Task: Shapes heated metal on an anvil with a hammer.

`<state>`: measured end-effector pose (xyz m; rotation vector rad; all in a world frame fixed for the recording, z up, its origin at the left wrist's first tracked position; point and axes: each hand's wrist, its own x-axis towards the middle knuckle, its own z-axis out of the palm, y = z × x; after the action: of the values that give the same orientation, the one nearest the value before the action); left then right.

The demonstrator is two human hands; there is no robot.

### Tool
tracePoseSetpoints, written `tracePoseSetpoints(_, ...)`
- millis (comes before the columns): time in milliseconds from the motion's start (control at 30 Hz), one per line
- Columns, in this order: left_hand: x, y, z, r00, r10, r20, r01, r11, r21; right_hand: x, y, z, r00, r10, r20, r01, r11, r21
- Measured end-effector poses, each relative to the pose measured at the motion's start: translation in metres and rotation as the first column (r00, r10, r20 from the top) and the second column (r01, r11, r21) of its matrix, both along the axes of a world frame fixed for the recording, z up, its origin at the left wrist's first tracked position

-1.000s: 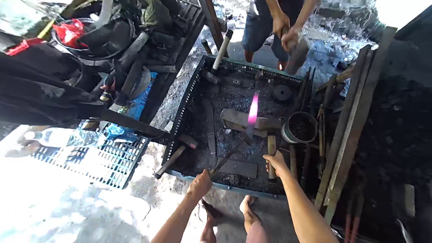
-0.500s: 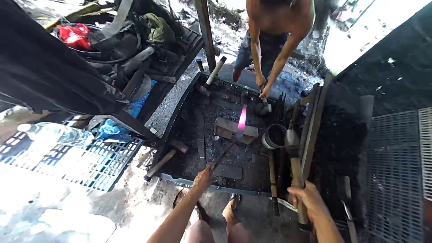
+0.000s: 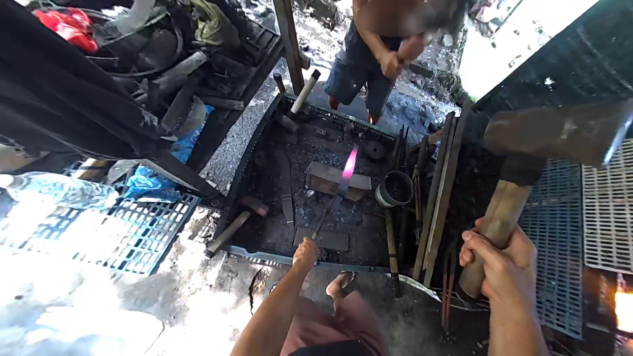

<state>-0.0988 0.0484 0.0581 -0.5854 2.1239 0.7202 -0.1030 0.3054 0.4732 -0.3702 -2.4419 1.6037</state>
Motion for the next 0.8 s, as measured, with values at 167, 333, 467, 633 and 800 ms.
tracePoseSetpoints(167,-0.008,0.007,0.007,1.0,-0.007,0.027,0.008,0.999,-0.036,-0.051,0.008,0.036,0.968,0.151,-0.199,-0.147,0.989,0.035)
tracePoseSetpoints(333,-0.016,0.017,0.005,0.998,0.03,0.055,-0.028,0.999,-0.038,-0.114,0.008,0.05,0.919,0.231,-0.319,-0.199,0.971,0.129)
tracePoseSetpoints(467,-0.016,0.019,0.003,0.996,0.056,0.068,-0.051,0.996,-0.076,-0.147,-0.005,-0.054,0.949,0.254,-0.185,-0.225,0.961,0.162)
tracePoseSetpoints(633,-0.019,0.021,0.002,0.994,0.07,0.086,-0.062,0.995,-0.084,-0.151,-0.021,-0.362,0.812,0.2,0.549,-0.242,0.97,0.005)
tracePoseSetpoints(800,-0.021,0.017,0.007,0.994,0.048,0.093,-0.037,0.992,-0.122,-0.109,-0.021,-0.409,0.677,0.137,0.723,-0.075,0.99,-0.117)
